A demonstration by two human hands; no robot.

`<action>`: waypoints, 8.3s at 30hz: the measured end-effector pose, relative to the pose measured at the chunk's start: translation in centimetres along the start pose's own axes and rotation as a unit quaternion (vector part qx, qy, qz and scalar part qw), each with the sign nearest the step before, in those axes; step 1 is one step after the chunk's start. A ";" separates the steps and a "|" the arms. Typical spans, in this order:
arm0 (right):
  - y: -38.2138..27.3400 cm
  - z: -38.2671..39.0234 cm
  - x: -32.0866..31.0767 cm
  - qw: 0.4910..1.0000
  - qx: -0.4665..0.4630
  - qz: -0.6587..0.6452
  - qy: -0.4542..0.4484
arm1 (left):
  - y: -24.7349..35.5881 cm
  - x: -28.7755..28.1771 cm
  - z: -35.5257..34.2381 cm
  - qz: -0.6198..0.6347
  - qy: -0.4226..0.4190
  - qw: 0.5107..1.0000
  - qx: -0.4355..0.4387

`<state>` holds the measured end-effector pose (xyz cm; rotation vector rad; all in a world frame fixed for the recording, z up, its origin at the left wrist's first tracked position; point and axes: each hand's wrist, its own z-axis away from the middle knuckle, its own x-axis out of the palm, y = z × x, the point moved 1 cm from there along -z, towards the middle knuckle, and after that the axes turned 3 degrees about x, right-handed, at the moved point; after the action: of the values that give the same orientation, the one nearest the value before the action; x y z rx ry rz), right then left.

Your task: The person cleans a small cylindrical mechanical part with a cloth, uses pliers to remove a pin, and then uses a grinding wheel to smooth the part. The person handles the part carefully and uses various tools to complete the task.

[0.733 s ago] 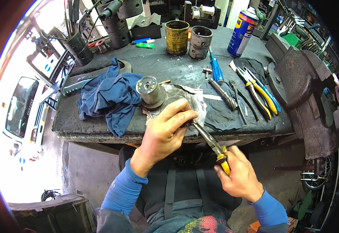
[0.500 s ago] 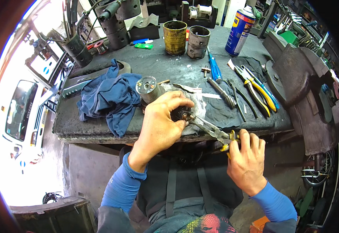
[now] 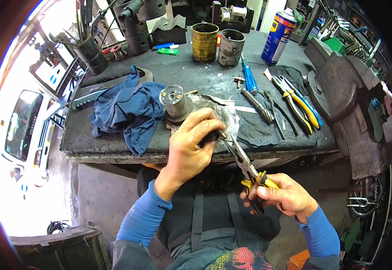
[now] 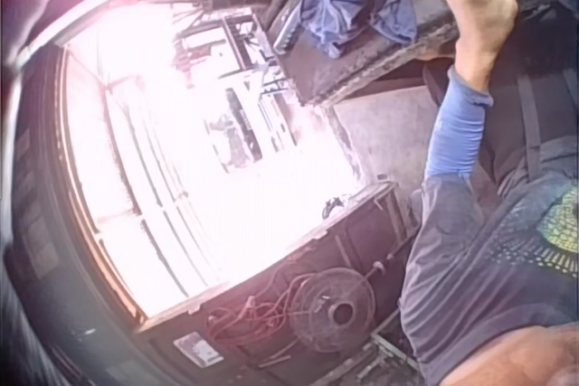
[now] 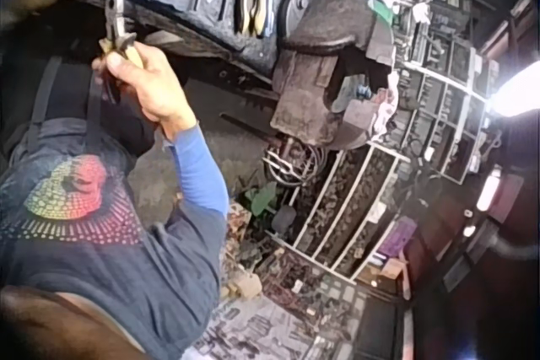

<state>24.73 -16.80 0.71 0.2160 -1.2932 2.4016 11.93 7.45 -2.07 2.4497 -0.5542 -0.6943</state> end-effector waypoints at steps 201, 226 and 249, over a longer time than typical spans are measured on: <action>-7.0 -13.1 1.3 0.788 -0.392 0.393 0.266 | 2.3 -1.5 1.2 0.158 0.128 0.924 -0.323; -2.4 -6.3 3.5 0.865 -0.450 0.141 0.170 | 5.7 -0.9 3.9 0.500 0.028 0.758 -0.418; 8.5 -5.1 0.4 0.964 -0.189 0.034 0.183 | 6.7 -1.0 5.9 0.270 0.041 0.916 -0.295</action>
<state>21.13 -16.64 -8.55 -0.3695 -1.5540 2.0610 6.22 0.57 -2.11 1.6474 -0.8072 -0.4367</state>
